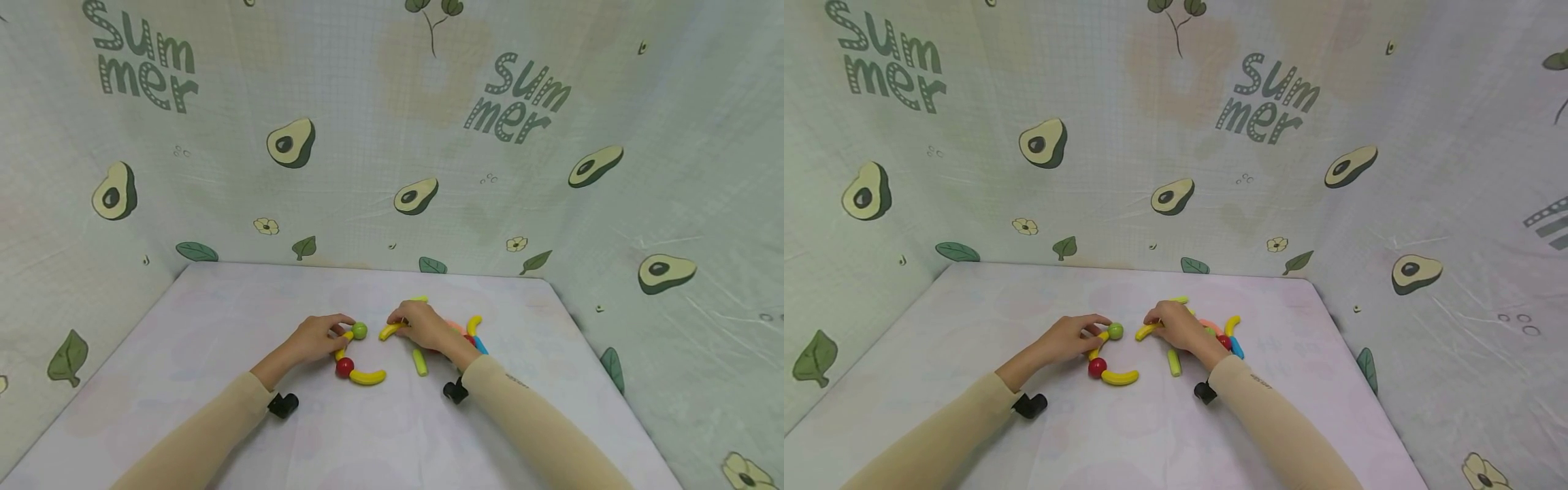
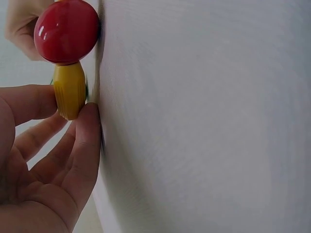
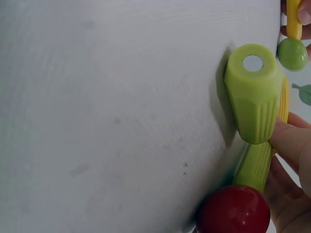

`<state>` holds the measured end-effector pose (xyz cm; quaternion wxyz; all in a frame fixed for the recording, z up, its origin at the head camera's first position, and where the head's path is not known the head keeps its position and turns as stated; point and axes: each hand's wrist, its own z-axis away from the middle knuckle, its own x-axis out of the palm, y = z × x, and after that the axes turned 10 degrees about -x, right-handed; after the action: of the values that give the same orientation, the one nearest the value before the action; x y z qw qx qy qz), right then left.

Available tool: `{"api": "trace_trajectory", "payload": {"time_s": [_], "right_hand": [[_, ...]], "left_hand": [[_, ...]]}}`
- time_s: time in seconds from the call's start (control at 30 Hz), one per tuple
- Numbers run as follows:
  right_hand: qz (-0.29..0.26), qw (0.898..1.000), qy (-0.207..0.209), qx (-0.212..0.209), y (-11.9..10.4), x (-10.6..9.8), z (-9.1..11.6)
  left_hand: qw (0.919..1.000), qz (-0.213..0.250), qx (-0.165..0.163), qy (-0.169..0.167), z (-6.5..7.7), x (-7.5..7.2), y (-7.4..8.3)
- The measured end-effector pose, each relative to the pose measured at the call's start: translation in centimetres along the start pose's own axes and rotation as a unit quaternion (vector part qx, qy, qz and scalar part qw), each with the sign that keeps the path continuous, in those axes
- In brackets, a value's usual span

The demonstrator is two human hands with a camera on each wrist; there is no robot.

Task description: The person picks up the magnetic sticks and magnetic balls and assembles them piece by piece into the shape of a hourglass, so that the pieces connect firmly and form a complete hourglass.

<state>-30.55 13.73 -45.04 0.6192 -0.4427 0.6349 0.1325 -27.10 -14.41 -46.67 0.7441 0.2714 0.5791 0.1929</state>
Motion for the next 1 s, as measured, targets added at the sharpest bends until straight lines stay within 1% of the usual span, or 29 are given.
{"api": "trace_trajectory", "payload": {"time_s": [0.17,0.37,0.5,0.63,0.77,1.0], "right_hand": [[0.012,1.0,0.014,-0.002,-0.1,0.1,0.0],[0.022,0.999,0.044,0.007,0.0,0.3,-0.1],[0.035,0.998,0.053,0.022,-0.1,0.2,-0.3],[0.026,0.997,0.059,0.033,-0.6,0.1,-0.6],[0.008,0.998,0.053,0.045,-1.4,0.1,-0.9],[0.003,0.998,0.035,0.061,-2.5,0.5,-1.2]], "left_hand": [[1.0,0.002,0.0,0.0,-0.1,0.0,0.0],[1.0,0.008,0.001,-0.002,0.0,-0.1,0.2],[1.0,0.007,-0.004,-0.001,0.0,0.0,0.1],[1.0,0.004,-0.007,0.001,0.0,0.0,0.0],[1.0,0.005,-0.005,0.002,0.0,0.0,-0.1],[1.0,0.006,-0.001,0.0,0.1,0.0,0.0]]}}
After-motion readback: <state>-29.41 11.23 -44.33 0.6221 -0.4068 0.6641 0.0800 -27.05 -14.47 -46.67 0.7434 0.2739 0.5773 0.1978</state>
